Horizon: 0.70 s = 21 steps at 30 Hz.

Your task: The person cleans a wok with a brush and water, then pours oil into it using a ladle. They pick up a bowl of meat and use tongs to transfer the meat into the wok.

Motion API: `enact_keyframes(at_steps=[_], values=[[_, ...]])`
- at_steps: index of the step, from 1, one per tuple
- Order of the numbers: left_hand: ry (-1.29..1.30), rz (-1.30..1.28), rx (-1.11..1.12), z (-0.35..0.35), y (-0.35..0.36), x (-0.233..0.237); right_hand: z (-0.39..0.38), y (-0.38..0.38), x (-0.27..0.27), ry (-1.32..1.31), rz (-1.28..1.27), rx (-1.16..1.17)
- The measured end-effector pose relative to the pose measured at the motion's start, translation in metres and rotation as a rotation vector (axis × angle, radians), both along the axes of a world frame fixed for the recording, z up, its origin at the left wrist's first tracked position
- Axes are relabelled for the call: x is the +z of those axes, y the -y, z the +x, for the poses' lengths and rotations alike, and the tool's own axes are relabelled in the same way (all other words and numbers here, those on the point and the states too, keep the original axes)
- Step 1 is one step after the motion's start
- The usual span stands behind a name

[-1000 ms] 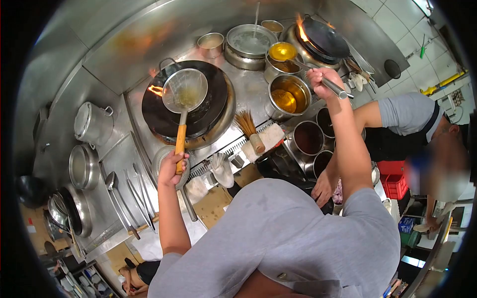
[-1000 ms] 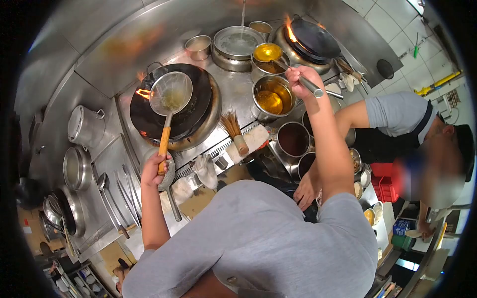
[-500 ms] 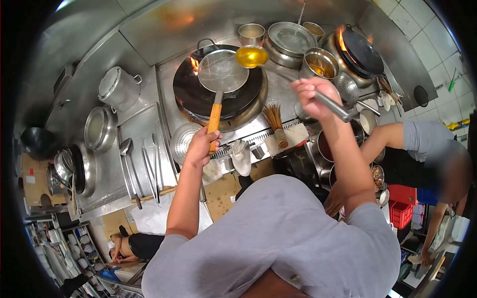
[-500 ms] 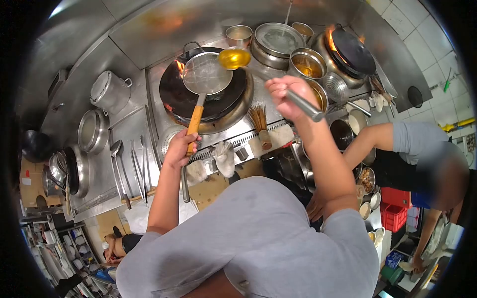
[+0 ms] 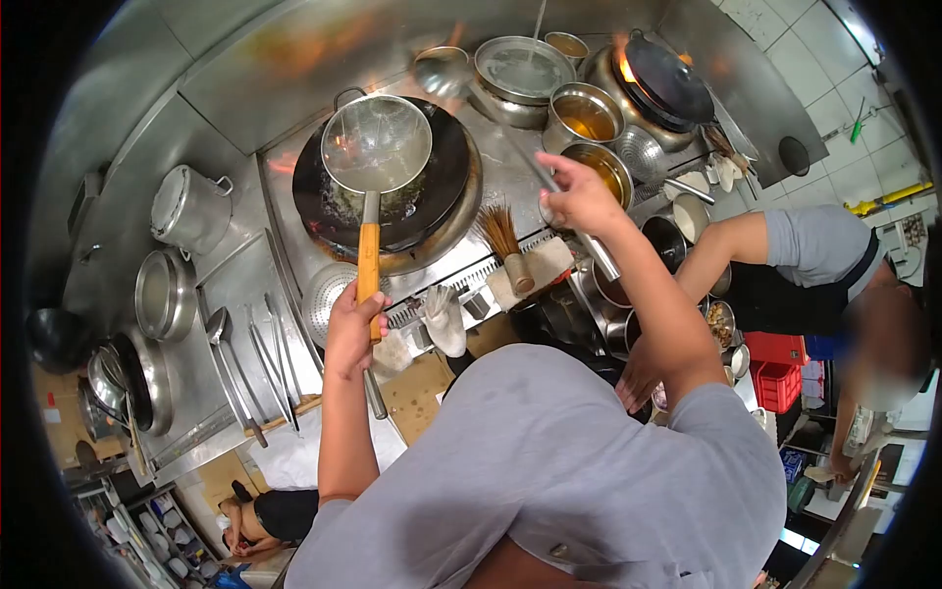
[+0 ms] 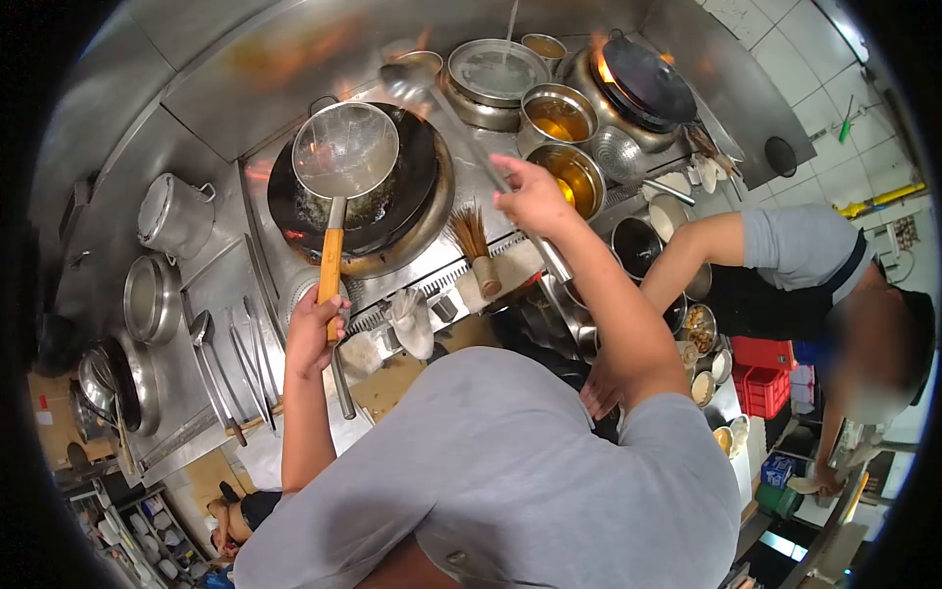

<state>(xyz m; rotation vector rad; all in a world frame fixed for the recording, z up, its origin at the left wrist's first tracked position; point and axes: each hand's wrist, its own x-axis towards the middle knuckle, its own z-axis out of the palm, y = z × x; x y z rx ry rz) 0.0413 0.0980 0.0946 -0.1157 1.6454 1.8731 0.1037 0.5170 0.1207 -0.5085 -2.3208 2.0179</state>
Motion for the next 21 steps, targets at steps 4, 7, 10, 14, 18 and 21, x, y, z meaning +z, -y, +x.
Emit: enact_keyframes(at_steps=[4,7,10,14,18,21], values=[[0.013,0.024,0.000,0.002,0.002,0.002,0.002,-0.046,-0.020,-0.117,0.668,-0.262],[0.029,0.058,0.008,0.007,-0.001,0.005,-0.005,-0.051,0.011,0.243,0.767,-0.396],[0.037,0.064,0.002,0.009,-0.004,0.004,-0.026,-0.117,-0.044,0.170,0.882,-0.441],[0.051,0.057,-0.021,0.008,-0.008,0.003,-0.041,-0.160,-0.036,0.370,0.338,-0.324],[0.048,0.053,-0.024,0.009,-0.015,0.007,-0.031,-0.202,-0.046,0.058,-1.061,-0.390],[0.057,0.034,-0.038,0.010,-0.013,0.008,-0.010,-0.210,-0.040,-0.124,-1.243,-0.427]])
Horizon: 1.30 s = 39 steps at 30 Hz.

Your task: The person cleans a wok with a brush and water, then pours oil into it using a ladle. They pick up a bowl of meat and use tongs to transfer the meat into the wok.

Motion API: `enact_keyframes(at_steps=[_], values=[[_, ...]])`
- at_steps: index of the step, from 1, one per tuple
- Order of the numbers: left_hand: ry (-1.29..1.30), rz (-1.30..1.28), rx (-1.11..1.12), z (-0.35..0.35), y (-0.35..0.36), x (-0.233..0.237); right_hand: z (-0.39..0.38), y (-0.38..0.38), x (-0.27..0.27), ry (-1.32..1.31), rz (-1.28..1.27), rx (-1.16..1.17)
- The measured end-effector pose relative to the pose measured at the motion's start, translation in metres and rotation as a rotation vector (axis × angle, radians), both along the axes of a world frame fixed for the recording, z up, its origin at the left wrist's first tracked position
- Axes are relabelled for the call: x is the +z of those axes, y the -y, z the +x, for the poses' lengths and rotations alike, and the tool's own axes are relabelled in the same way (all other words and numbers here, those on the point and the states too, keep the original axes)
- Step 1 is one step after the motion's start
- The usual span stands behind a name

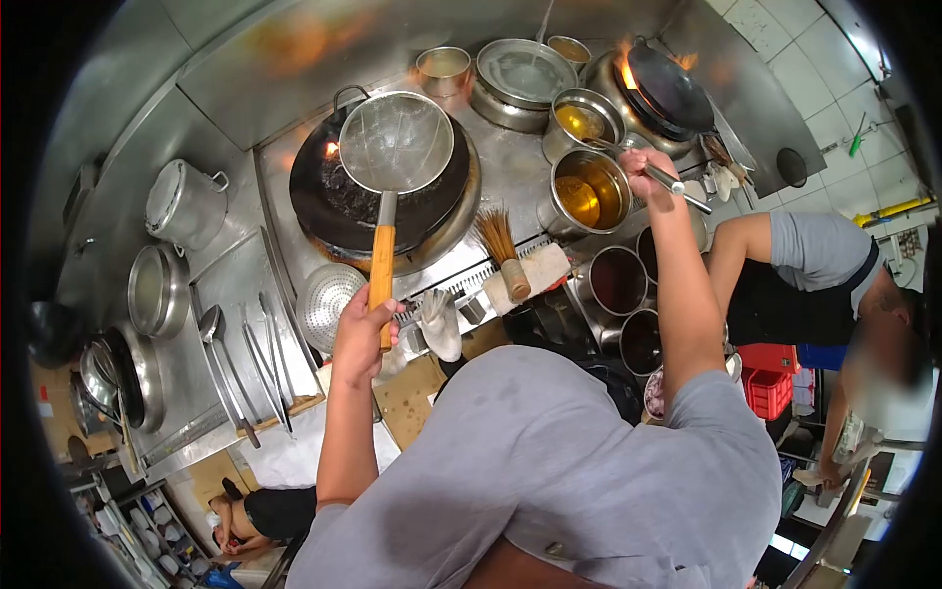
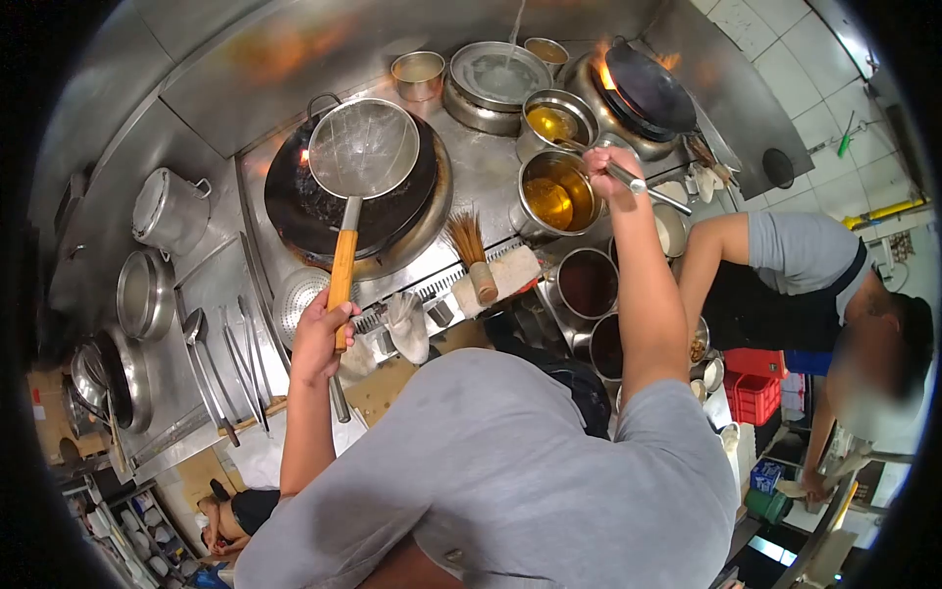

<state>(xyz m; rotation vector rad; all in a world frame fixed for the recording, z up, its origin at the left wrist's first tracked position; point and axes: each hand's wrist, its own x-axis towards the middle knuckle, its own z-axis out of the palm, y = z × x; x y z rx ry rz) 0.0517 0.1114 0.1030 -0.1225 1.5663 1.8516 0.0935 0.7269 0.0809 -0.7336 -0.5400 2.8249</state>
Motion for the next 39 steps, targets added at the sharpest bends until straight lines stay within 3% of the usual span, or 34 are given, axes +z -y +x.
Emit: enact_keyframes(at_steps=[4,14,18,24,27,30,32,33,35,36,38,39], values=[[-0.001,-0.004,0.011,-0.002,0.002,-0.003,0.028,0.025,0.051,-0.026,-0.120,-0.038],[0.036,0.014,0.023,-0.009,0.009,-0.020,0.041,0.118,0.146,-0.058,-0.164,0.186],[0.034,0.009,0.039,-0.011,0.009,-0.021,0.029,0.177,0.144,-0.102,-0.249,0.301],[0.026,-0.025,0.018,-0.009,0.004,-0.010,-0.016,0.249,0.069,-0.253,-0.403,0.540],[-0.014,0.000,0.017,-0.012,0.012,-0.023,-0.033,0.279,0.046,-0.131,-0.152,0.562],[-0.024,-0.007,0.031,-0.009,0.015,-0.015,-0.016,0.298,0.057,0.063,0.573,0.540],[-0.042,-0.027,0.021,-0.006,0.014,-0.006,-0.010,0.273,0.042,0.032,0.908,0.617],[-0.059,-0.061,0.042,-0.004,0.016,-0.002,-0.002,0.267,0.049,0.036,0.912,0.610],[-0.052,-0.038,0.050,-0.001,0.018,0.002,0.021,0.253,0.071,0.186,1.281,0.505],[-0.044,-0.018,0.063,0.001,0.017,0.004,0.026,0.240,0.066,0.183,1.285,0.509],[-0.036,-0.034,0.090,0.008,0.012,0.010,0.035,0.207,0.045,0.198,1.555,0.188],[-0.044,-0.019,0.104,0.011,0.011,0.011,0.039,0.188,0.039,0.289,1.700,0.153]])
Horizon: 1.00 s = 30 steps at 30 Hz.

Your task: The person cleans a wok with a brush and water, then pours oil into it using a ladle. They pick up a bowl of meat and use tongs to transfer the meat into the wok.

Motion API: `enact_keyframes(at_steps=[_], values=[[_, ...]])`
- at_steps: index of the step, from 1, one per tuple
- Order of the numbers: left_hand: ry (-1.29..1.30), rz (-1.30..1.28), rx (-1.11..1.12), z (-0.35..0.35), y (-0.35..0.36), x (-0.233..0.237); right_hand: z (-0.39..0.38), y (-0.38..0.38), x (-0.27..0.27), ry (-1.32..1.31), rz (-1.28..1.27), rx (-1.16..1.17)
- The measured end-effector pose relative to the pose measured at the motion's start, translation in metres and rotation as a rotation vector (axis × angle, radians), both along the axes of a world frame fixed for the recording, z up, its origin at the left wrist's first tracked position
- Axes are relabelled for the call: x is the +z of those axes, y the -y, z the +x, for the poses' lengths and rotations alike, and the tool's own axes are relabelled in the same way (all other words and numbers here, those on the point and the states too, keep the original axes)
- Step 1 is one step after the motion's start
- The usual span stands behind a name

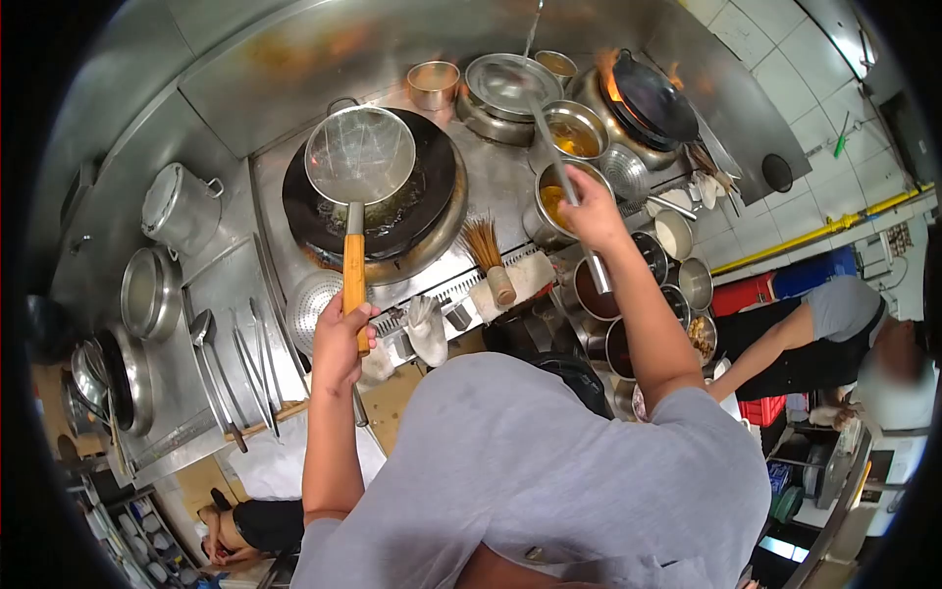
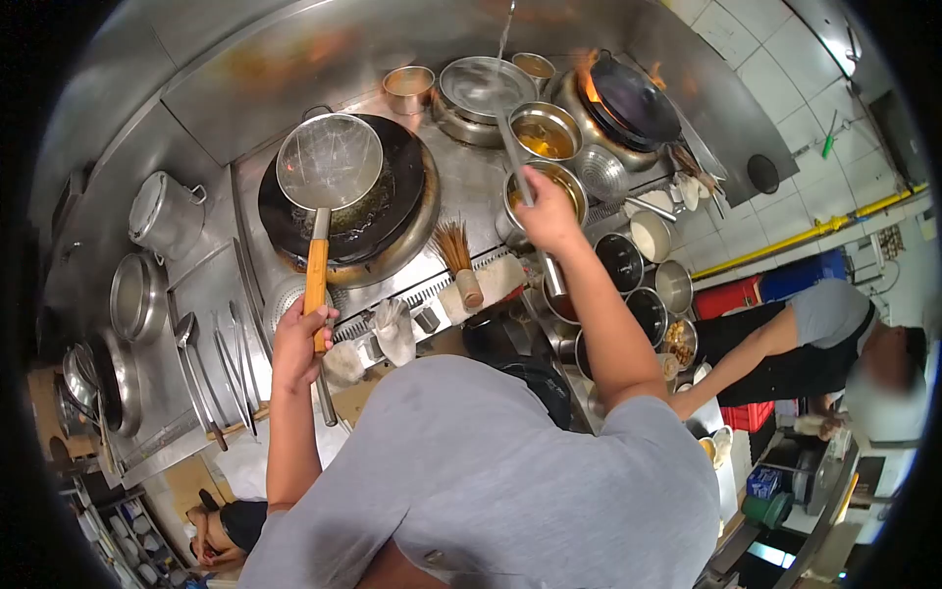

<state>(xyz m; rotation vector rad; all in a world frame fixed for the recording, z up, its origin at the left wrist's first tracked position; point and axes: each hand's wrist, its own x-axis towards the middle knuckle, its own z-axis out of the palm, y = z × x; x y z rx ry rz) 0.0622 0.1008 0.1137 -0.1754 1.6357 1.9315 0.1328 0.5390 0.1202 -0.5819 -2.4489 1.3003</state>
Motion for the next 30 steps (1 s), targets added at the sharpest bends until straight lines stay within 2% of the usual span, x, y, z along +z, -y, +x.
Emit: enact_keyframes(at_steps=[3,5,8,9,11,12,13,15,17,19,25,30], values=[[-0.026,0.010,0.022,0.007,-0.005,0.001,0.006,-0.038,0.009,0.164,0.373,-0.188],[-0.040,0.006,0.017,0.007,-0.011,0.003,-0.002,-0.077,0.002,0.299,0.316,-0.176],[-0.020,-0.007,0.042,0.009,-0.021,0.007,-0.031,-0.166,-0.069,0.305,0.381,-0.114],[-0.028,-0.008,0.040,0.009,-0.023,0.007,-0.037,-0.172,-0.061,0.308,0.375,-0.112],[-0.040,-0.013,0.040,0.008,-0.028,0.008,-0.045,-0.178,-0.033,0.479,-0.562,-0.203],[-0.032,-0.003,0.039,0.008,-0.030,0.008,-0.042,-0.195,-0.053,0.152,-0.974,-0.119],[-0.023,0.009,0.041,0.008,-0.031,0.009,-0.040,-0.206,-0.054,0.154,-0.976,-0.115],[-0.024,0.011,0.046,0.009,-0.034,0.011,-0.041,-0.224,-0.055,-0.122,-1.688,-0.083],[-0.022,0.020,0.061,0.008,-0.036,0.011,-0.036,-0.238,-0.060,-0.335,-1.833,-0.150],[-0.007,0.021,0.032,0.007,-0.037,0.009,-0.022,-0.238,-0.046,-0.333,-2.023,-0.090],[0.013,0.028,0.035,0.005,-0.037,-0.005,0.010,-0.202,0.024,-0.261,-1.988,-0.092],[0.032,0.034,0.015,0.003,-0.037,-0.017,0.020,-0.146,0.085,-0.158,-1.899,0.014]])
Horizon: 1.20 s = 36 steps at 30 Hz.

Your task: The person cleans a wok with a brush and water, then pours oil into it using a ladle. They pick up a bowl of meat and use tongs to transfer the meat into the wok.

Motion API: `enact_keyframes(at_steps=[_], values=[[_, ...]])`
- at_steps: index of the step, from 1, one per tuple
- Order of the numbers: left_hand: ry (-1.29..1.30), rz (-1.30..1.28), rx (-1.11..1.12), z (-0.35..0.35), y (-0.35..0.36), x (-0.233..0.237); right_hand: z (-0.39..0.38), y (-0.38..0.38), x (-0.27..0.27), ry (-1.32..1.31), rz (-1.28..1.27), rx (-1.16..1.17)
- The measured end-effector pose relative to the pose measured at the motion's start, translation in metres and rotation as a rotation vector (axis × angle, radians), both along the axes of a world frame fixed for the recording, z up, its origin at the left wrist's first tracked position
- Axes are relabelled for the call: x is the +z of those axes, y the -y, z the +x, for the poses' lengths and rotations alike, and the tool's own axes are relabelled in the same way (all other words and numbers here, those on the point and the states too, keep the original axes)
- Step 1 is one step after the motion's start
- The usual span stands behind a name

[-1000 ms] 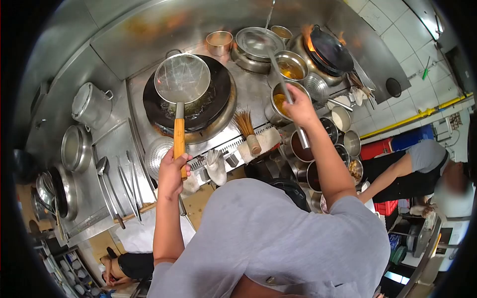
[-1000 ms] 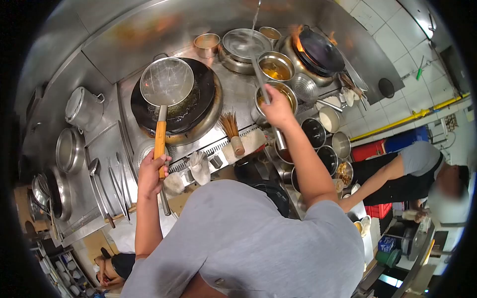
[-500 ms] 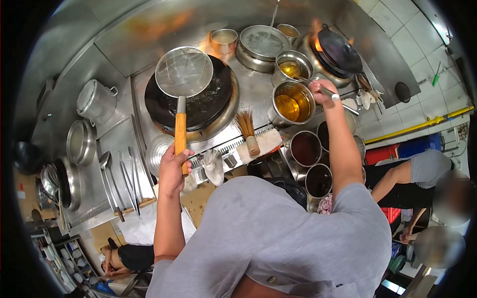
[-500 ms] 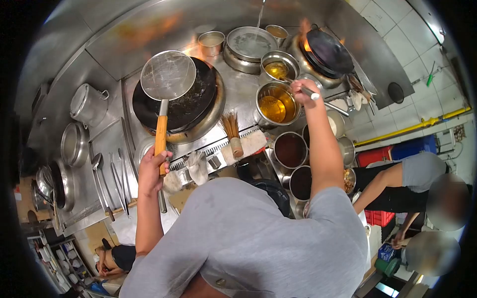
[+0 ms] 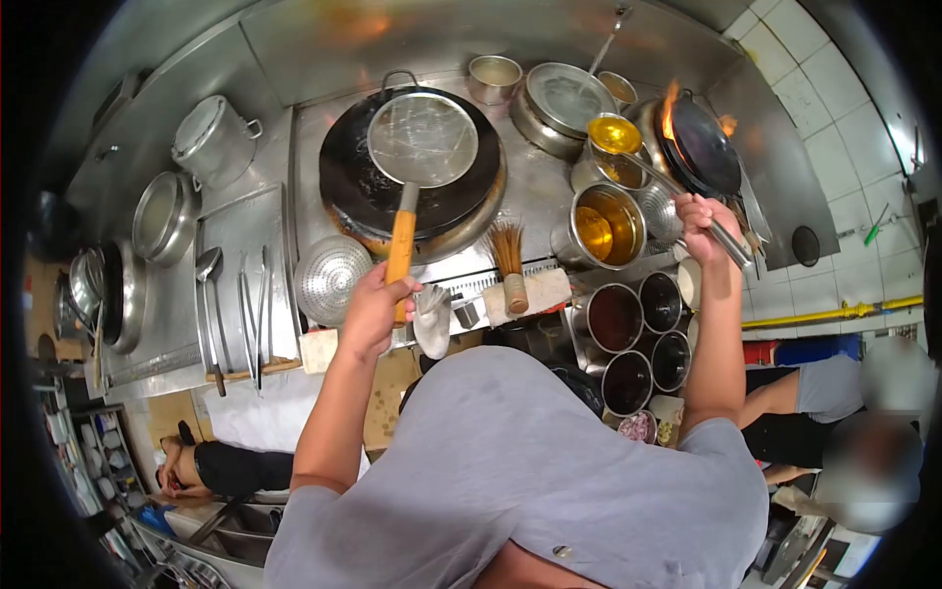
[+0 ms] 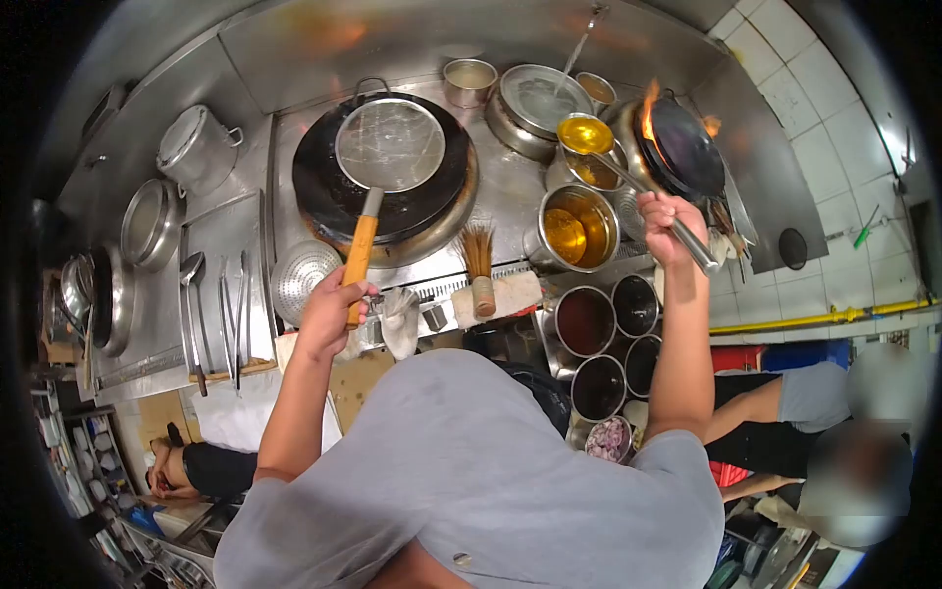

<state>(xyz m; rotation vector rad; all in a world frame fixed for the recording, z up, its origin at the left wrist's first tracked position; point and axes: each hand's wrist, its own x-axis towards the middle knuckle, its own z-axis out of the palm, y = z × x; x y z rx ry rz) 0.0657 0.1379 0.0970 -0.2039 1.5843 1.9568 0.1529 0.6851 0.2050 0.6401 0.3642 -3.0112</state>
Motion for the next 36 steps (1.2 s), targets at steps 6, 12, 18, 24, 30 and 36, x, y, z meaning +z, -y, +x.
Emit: enact_keyframes(at_steps=[6,12,18,24,30,36], values=[[0.022,-0.003,0.016,0.006,-0.007,0.003,-0.011,0.074,0.019,-0.060,-0.080,0.143],[0.017,-0.001,-0.006,0.004,-0.014,0.008,-0.051,0.150,-0.022,-0.096,-0.234,0.342],[0.001,-0.019,-0.008,0.009,-0.017,0.018,-0.063,0.194,-0.044,-0.027,0.809,0.474],[-0.042,0.011,0.011,0.015,-0.016,0.021,-0.010,0.140,-0.053,-0.013,1.495,0.331],[-0.024,0.041,0.046,0.022,-0.012,0.032,0.011,0.084,-0.057,0.434,2.218,0.155],[-0.090,-0.030,0.058,0.019,-0.009,0.035,-0.057,-0.006,-0.100,0.596,1.950,0.307]])
